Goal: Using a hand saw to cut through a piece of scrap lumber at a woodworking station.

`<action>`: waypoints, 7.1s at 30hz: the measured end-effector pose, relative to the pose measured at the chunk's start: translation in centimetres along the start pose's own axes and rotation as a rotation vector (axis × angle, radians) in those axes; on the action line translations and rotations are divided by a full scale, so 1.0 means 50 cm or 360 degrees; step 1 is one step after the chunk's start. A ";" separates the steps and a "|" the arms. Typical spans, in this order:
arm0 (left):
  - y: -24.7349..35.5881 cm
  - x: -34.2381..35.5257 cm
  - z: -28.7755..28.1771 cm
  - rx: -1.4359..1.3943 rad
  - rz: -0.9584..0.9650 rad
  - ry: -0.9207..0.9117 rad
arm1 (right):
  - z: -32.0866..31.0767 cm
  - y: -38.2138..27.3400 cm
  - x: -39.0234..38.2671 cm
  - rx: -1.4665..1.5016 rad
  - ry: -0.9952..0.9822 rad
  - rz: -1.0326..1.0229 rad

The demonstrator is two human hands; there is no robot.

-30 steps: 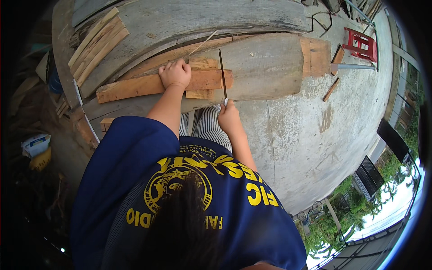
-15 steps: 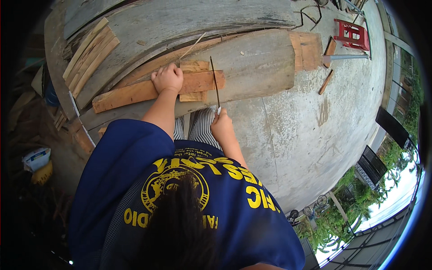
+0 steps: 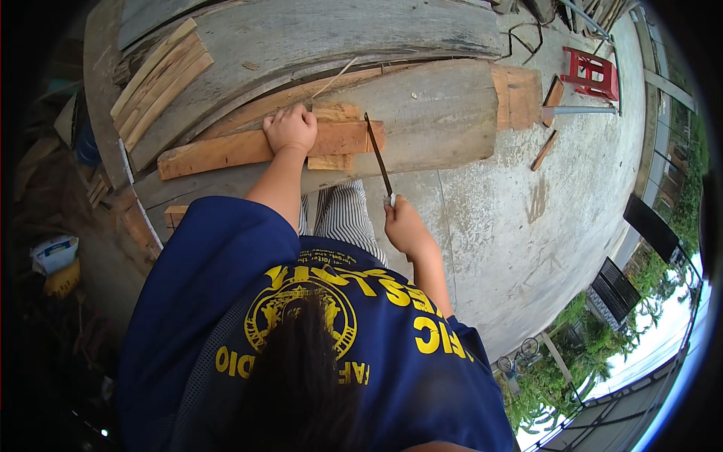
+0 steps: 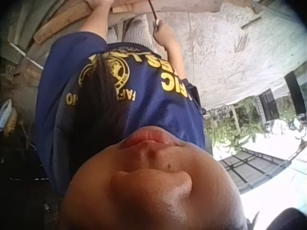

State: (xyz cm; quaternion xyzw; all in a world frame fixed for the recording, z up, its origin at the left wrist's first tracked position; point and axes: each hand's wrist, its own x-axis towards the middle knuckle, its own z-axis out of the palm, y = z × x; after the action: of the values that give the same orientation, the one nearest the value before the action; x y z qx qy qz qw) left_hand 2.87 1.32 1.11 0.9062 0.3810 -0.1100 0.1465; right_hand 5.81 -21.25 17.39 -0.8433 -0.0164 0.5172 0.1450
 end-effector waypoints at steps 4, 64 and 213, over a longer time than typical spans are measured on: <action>-0.008 0.004 -0.004 -0.0048 -0.0027 0.0053 | 0.011 0.001 0.021 -0.0028 0.0056 -0.0121; -0.016 -0.006 0.018 -0.0233 0.0087 0.0214 | -0.107 -0.091 0.014 -0.0394 -0.0254 0.0228; -0.007 -0.003 0.013 -0.0345 0.0063 0.0253 | -0.152 -0.200 0.086 -0.0346 -0.0497 0.0107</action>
State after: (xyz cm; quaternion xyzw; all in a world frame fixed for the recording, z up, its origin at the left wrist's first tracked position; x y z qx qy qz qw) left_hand 2.46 1.26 0.48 0.8984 0.3830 0.0067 0.2150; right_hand 15.71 -12.64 19.48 -0.7635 -0.0663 0.6416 0.0314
